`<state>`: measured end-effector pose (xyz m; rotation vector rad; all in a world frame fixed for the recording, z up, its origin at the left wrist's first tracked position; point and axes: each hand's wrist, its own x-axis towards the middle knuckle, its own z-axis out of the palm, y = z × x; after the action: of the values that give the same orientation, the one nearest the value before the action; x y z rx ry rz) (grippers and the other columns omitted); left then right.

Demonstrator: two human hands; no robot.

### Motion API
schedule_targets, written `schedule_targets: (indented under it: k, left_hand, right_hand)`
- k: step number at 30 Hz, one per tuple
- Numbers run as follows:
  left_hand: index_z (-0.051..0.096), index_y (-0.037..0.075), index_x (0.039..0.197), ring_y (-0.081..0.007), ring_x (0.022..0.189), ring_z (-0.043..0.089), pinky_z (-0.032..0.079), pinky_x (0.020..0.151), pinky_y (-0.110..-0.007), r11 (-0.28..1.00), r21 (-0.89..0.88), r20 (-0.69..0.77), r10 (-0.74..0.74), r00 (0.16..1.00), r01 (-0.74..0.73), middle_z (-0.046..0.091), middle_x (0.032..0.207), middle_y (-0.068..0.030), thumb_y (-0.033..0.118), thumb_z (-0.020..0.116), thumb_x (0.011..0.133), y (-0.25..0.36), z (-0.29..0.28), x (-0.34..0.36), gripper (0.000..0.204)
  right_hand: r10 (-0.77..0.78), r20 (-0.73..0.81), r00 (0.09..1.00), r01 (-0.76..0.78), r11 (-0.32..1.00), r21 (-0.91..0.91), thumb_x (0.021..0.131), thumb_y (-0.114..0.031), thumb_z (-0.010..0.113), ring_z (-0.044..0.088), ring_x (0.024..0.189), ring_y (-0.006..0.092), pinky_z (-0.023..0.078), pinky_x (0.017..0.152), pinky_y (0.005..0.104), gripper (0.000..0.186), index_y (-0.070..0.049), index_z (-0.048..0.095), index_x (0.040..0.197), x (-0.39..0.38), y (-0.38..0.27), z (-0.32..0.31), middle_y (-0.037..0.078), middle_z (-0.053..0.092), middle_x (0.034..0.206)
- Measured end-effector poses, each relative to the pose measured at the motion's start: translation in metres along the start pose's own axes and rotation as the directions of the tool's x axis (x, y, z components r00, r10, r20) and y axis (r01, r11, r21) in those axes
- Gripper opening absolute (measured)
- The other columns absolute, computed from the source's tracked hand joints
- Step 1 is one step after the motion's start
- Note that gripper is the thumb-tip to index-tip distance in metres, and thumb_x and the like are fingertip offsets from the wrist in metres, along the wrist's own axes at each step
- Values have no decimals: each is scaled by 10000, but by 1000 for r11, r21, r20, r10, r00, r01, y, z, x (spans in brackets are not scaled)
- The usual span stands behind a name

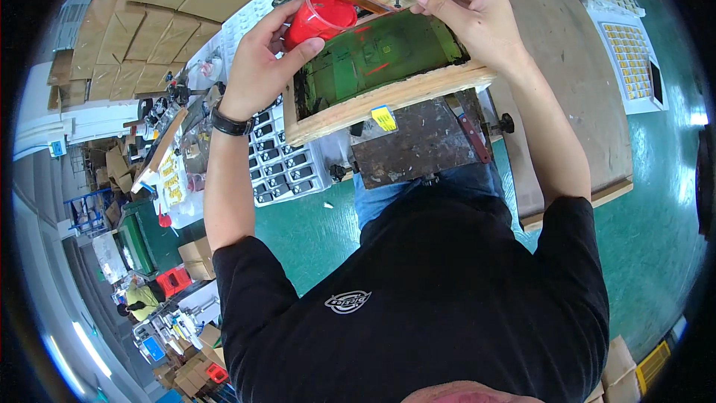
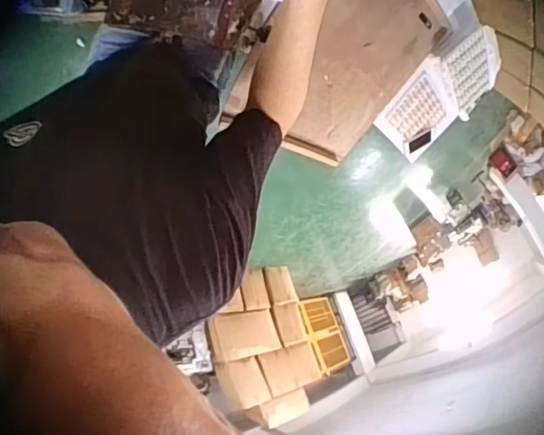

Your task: Performing manual screen printing on small metal plates using ink and a squeegee.

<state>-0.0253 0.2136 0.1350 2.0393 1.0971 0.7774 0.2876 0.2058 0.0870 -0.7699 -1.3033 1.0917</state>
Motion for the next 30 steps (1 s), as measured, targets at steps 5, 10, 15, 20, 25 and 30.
schedule_targets:
  k: [5,10,15,20,25,30]
  left_hand:
    - [578,19,1481,-208,1039,689,575,890,-301,998,-66,-16,-1,1000,0,711,1267,-156,107,822,928,-6,3,1,611]
    - [577,17,1482,-208,1042,693,579,884,-296,999,-52,-24,14,1000,-15,713,1262,-162,104,819,931,-6,4,2,607]
    - [576,15,1481,-208,1049,695,580,888,-297,997,-66,-20,29,999,-30,715,1264,-160,105,817,933,-8,5,2,605]
    - [581,13,1475,-210,1057,697,579,900,-304,998,-61,-10,20,1000,-21,715,1277,-160,107,820,932,-8,5,2,602]
    - [586,11,1468,-213,1062,698,579,912,-313,998,-62,13,11,1000,-10,713,1291,-159,108,823,931,-8,4,4,595]
    - [589,11,1464,-216,1072,698,580,926,-321,998,-59,13,23,1000,-22,714,1296,-158,107,820,934,-8,5,4,586]
  right_hand:
    - [-21,14,1000,21,999,-49,953,30,679,581,785,103,488,731,222,188,-10,615,1125,5,-4,1,30,625,936]
    - [-61,42,997,63,997,-40,952,31,675,539,769,101,469,716,221,190,-13,611,1125,7,-5,2,22,600,919]
    - [-66,37,997,69,995,-74,949,34,671,518,763,100,457,707,220,196,-16,610,1128,6,-4,4,19,587,909]
    - [-79,35,996,83,985,-152,946,31,673,521,763,101,458,699,226,203,-17,611,1133,6,-2,4,22,591,914]
    - [-78,45,996,85,978,-189,942,27,678,524,764,106,463,695,234,211,-16,612,1138,5,-3,4,25,593,918]
    - [-84,37,996,89,983,-161,939,25,680,527,764,109,465,693,237,218,-15,614,1142,5,-2,5,27,594,919]
